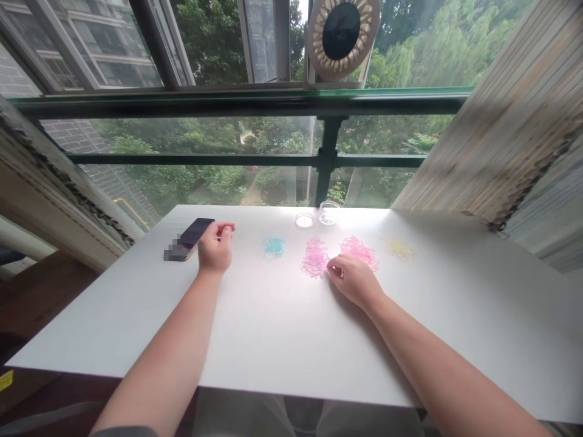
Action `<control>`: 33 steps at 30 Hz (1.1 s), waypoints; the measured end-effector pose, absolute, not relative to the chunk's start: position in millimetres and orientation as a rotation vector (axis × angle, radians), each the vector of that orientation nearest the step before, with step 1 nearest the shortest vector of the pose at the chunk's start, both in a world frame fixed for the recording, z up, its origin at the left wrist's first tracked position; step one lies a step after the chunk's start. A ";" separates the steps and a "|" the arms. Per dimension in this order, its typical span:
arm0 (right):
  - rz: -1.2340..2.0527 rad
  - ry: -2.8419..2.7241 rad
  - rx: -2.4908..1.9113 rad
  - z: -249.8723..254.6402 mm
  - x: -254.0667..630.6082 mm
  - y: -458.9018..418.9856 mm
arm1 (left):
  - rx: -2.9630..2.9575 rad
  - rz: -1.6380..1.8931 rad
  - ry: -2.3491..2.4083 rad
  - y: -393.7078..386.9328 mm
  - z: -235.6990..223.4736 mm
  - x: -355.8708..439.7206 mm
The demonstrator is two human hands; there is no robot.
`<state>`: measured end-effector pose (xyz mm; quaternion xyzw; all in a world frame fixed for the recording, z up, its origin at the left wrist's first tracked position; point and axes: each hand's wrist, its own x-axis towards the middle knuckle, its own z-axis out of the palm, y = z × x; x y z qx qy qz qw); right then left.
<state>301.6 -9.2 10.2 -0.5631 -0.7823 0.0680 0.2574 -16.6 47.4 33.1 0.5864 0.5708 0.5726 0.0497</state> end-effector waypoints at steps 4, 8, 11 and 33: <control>0.199 -2.090 -1.530 9.6 305.8 -10.8 | 1.745 1.594 1.956 56.4 29.2 -41.0; 0.225 -2.053 -1.515 10.5 311.3 -10.8 | 1.705 1.247 2.215 60.1 29.1 -53.6; 0.267 -2.019 -1.508 12.4 314.3 -11.1 | 1.771 0.954 2.314 60.1 30.2 -54.8; 0.538 -2.197 -1.349 25.1 301.9 -26.9 | 2.389 0.948 1.710 33.8 38.6 1.6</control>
